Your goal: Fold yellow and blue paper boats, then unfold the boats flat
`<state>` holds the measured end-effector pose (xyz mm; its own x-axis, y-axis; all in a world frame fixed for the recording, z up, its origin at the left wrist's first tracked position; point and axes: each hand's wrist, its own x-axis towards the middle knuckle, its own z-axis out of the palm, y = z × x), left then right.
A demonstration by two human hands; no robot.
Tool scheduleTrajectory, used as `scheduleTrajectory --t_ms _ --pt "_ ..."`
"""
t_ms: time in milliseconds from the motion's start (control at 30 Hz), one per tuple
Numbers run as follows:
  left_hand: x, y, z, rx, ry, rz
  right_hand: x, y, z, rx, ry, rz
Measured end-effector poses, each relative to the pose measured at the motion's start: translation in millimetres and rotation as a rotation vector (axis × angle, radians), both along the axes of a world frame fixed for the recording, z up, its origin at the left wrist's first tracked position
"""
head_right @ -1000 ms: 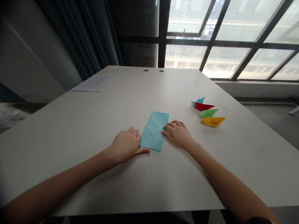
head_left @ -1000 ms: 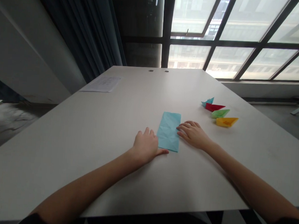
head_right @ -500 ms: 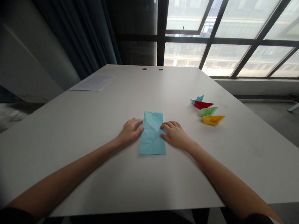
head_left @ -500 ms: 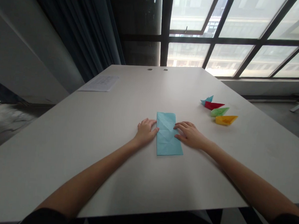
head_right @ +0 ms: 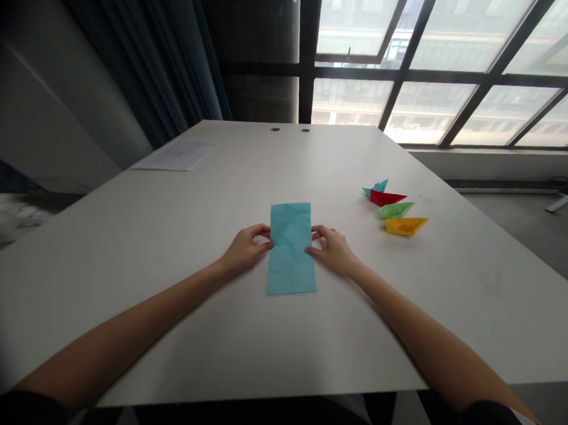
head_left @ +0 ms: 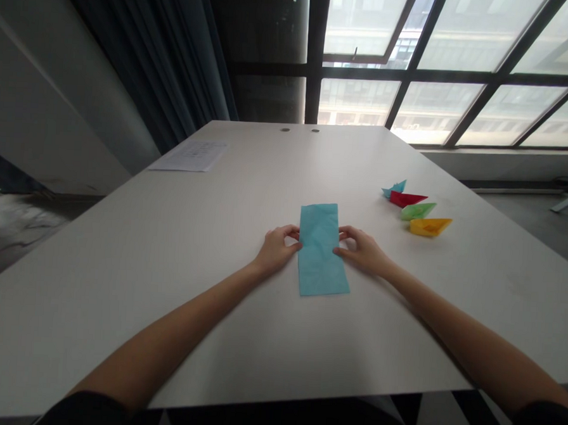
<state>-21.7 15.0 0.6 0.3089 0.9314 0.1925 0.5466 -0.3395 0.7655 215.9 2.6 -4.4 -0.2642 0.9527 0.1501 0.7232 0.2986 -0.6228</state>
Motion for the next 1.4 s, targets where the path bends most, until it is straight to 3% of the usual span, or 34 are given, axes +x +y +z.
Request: scheduleTrajectory --t_ms 133,367,533,833,1200,1400 --pt "-4.0 2.3 -1.0 -0.003 0.055 -0.023 0.3 4.0 -4.3 -0.061 0.116 -0.019" --pt "-6.6 3.0 0.5 0.082 0.193 -0.092 5.8 3.1 -0.4 0.047 -0.035 0.069" --pt "-11.1 4.3 -3.9 0.117 0.285 -0.114 5.6 1.3 1.7 0.079 -0.007 0.259" --pt "-19.9 7.9 -7.4 0.256 0.424 -0.303 8.0 -3.0 5.8 0.108 -0.127 0.467" --pt "1.5 -16.4 13.9 0.410 0.626 -0.283 -6.3 -10.9 18.4 0.208 -0.349 0.429" --pt "16.9 -20.2 7.1 0.382 0.652 -0.258 -9.3 -8.2 8.5 0.261 -0.404 0.347"
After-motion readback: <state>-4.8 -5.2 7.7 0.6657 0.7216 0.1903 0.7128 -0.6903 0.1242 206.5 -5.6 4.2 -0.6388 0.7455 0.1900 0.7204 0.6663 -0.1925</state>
